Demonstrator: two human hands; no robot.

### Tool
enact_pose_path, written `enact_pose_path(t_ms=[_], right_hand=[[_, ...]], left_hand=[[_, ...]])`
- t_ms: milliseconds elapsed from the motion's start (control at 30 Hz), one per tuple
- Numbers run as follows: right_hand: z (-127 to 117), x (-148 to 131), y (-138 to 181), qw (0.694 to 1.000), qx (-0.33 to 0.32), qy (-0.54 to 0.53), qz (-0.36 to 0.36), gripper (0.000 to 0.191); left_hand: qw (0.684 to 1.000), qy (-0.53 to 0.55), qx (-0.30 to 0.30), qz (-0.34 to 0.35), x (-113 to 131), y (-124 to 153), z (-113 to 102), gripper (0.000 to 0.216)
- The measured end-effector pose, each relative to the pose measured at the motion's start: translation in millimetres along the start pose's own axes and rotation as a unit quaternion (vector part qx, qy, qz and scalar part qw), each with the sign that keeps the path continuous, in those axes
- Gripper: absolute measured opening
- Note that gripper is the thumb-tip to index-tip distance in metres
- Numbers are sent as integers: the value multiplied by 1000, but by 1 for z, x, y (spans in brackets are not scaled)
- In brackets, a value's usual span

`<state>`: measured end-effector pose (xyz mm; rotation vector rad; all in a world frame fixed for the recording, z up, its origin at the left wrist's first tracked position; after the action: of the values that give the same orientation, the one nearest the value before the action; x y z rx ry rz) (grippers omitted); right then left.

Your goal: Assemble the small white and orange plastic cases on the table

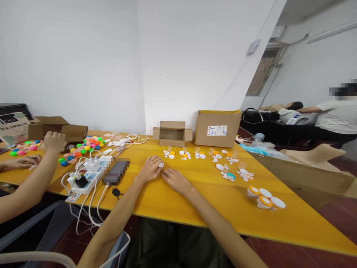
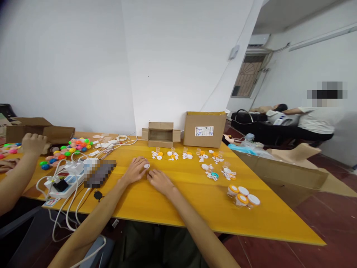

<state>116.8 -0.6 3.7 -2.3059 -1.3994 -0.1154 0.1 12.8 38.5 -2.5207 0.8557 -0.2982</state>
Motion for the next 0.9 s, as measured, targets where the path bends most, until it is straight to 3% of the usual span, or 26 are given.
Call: enact_pose_path(t_ms=[233, 567, 733, 900], right_hand=[[0, 3, 11, 999, 31, -26, 22, 19], [-2, 4, 13, 998, 33, -39, 39, 21], [-2, 5, 13, 996, 46, -56, 47, 23], [-4, 6, 13, 994, 51, -80, 51, 28]], left_hand=[[998, -25, -44, 25, 3, 0, 8, 28], [995, -86, -36, -35, -3, 3, 3, 23], [998, -42, -11, -34, 0, 2, 2, 24], [999, 8, -31, -24, 2, 0, 10, 30]])
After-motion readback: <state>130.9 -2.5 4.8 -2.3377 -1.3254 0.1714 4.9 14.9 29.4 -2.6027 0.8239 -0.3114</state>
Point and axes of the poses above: each hand's wrist, its own y-axis away from the middle knuckle, its own z-axis out of the palm, x = y × z, the point moved 6 cm from there along -y, towards the middle knuckle, and after that the axes turned 5 degrees about -x, right-handed, at the moved point
